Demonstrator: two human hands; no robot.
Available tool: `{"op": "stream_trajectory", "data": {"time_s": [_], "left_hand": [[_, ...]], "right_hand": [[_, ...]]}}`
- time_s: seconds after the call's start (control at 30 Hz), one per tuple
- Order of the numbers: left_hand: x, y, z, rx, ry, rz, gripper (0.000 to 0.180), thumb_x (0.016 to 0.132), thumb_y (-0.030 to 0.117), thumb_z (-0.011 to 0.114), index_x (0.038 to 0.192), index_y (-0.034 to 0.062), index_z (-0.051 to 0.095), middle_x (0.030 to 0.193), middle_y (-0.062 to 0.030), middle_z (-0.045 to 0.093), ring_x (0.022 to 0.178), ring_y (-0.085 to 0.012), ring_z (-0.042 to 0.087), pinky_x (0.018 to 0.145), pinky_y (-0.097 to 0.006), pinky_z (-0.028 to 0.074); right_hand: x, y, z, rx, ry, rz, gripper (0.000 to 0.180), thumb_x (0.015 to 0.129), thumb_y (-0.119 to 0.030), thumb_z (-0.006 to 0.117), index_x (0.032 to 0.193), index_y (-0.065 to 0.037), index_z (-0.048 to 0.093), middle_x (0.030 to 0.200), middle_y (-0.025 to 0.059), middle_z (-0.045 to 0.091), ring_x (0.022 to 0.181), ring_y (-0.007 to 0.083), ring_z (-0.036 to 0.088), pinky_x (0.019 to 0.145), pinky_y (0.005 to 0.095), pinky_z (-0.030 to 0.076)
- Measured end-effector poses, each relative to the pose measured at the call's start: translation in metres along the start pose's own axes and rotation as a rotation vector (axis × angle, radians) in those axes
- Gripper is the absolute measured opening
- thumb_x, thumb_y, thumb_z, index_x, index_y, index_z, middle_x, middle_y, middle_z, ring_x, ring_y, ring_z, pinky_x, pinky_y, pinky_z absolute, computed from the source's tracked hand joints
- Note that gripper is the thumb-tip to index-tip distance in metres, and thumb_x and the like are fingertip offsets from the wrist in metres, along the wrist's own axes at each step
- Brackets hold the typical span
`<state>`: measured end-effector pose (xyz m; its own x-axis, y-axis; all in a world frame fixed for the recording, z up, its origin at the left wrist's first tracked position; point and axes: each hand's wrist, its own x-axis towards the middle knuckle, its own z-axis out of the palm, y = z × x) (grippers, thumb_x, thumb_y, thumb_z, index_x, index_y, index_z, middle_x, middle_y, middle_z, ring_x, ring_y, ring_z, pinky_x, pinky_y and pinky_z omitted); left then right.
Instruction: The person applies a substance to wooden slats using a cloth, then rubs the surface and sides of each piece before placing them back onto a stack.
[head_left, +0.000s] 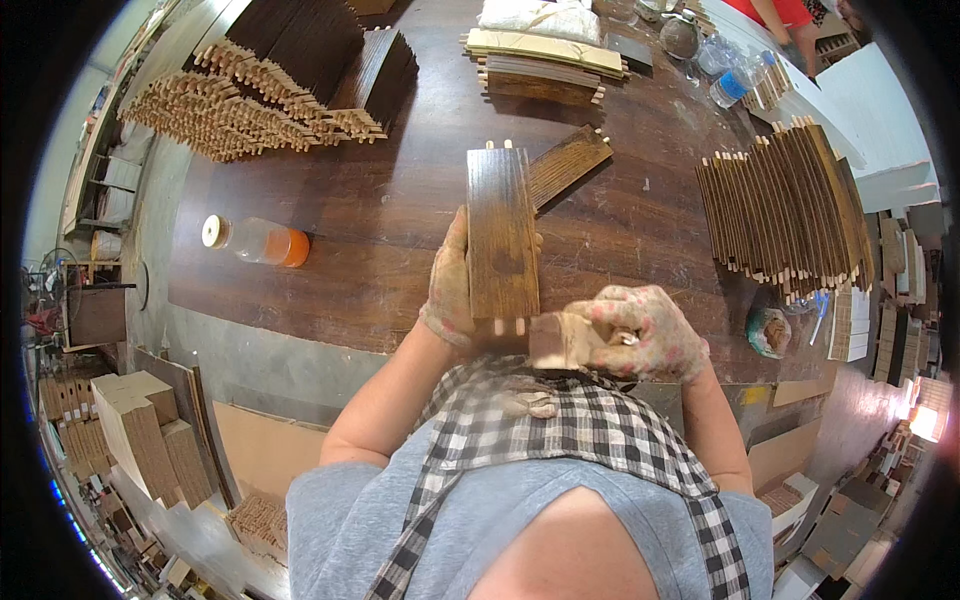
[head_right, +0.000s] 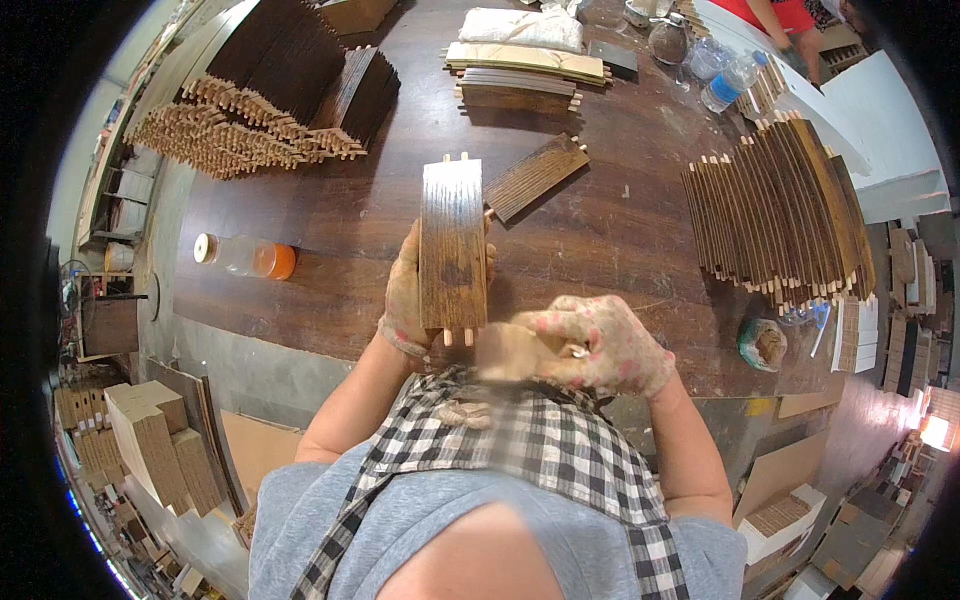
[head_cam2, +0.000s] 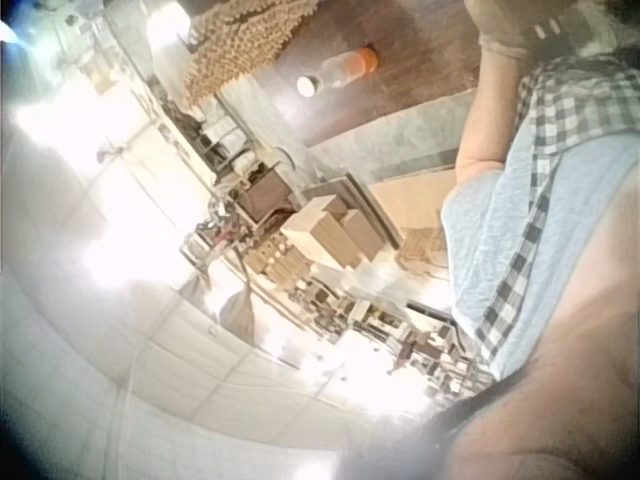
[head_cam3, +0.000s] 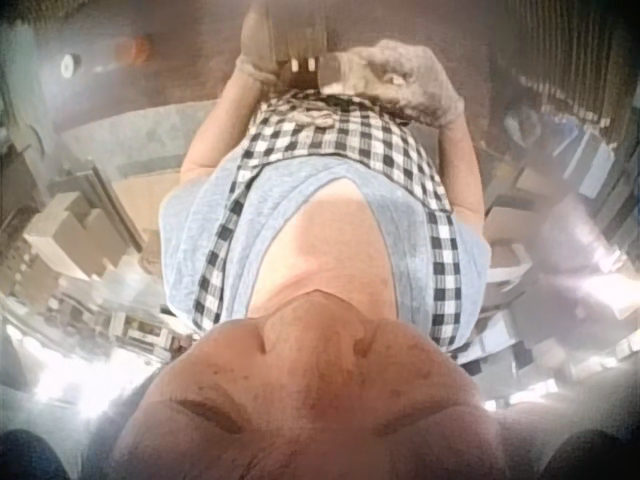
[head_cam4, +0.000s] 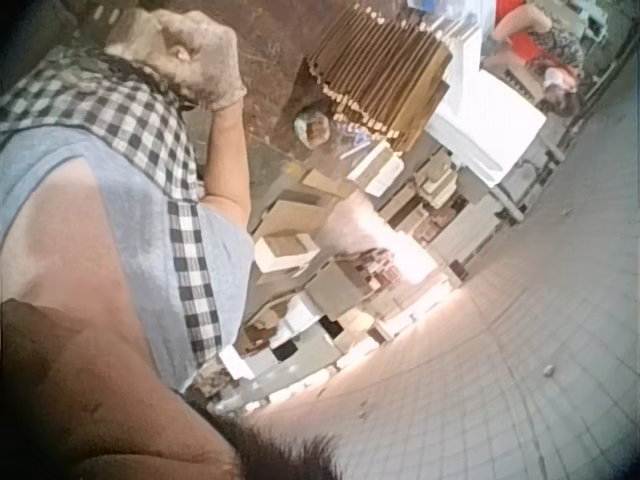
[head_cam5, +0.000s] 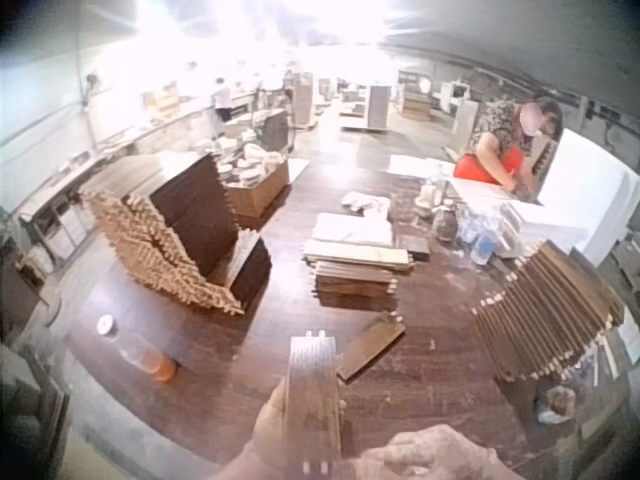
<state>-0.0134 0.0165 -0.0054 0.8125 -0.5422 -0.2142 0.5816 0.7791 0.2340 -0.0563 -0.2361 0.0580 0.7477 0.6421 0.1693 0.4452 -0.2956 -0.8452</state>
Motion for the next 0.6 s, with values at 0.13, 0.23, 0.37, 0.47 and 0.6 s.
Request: {"op": "stream_trajectory", "data": {"time_s": [0.13,0.23,0.37,0.47,0.6], "left_hand": [[0.009,-0.003,0.005,-0.014,0.029,0.085,0.070,0.103,0.055,0.035,0.142,-0.0031,0.042,0.126,-0.0191,0.058,0.105,-0.0275,0.061,0.096,-0.042,0.053],[0.014,-0.006,0.007,-0.023,0.005,0.071,0.072,0.103,0.056,0.035,0.140,-0.0047,0.041,0.124,-0.0201,0.057,0.106,-0.0288,0.060,0.096,-0.042,0.053],[0.023,-0.013,-0.001,0.007,0.043,0.124,0.071,0.103,0.056,0.036,0.137,-0.0052,0.044,0.119,-0.0202,0.059,0.104,-0.0284,0.060,0.093,-0.041,0.053],[0.020,-0.007,-0.008,-0.019,-0.002,0.109,0.071,0.103,0.057,0.034,0.138,-0.0038,0.043,0.118,-0.0185,0.059,0.102,-0.0279,0.060,0.091,-0.041,0.053],[0.014,0.000,0.001,-0.041,-0.001,0.121,0.073,0.103,0.059,0.032,0.140,-0.0030,0.042,0.118,-0.0188,0.059,0.102,-0.0272,0.061,0.092,-0.040,0.054]], "right_hand": [[-0.002,-0.015,-0.009,0.442,0.269,0.471,0.047,0.074,-0.024,0.082,0.113,-0.002,0.069,0.085,0.0037,0.063,0.069,0.0134,0.058,0.062,0.0277,0.048],[0.012,-0.021,-0.007,-0.110,0.182,0.219,0.050,0.071,-0.021,0.081,0.116,-0.004,0.069,0.085,0.0064,0.065,0.070,0.0185,0.063,0.064,0.0283,0.051],[0.040,-0.031,0.014,-0.421,0.129,0.050,0.043,0.076,-0.028,0.075,0.115,-0.012,0.070,0.084,0.0067,0.066,0.070,0.0221,0.067,0.061,0.0335,0.054],[0.046,-0.031,0.018,-0.486,0.109,0.042,0.044,0.076,-0.030,0.075,0.116,-0.013,0.070,0.083,0.0063,0.066,0.069,0.0214,0.067,0.060,0.0340,0.054],[0.014,-0.013,-0.003,-0.558,0.103,0.173,0.045,0.074,-0.027,0.077,0.116,-0.011,0.070,0.085,0.0067,0.067,0.070,0.0211,0.068,0.060,0.0336,0.055]]}}
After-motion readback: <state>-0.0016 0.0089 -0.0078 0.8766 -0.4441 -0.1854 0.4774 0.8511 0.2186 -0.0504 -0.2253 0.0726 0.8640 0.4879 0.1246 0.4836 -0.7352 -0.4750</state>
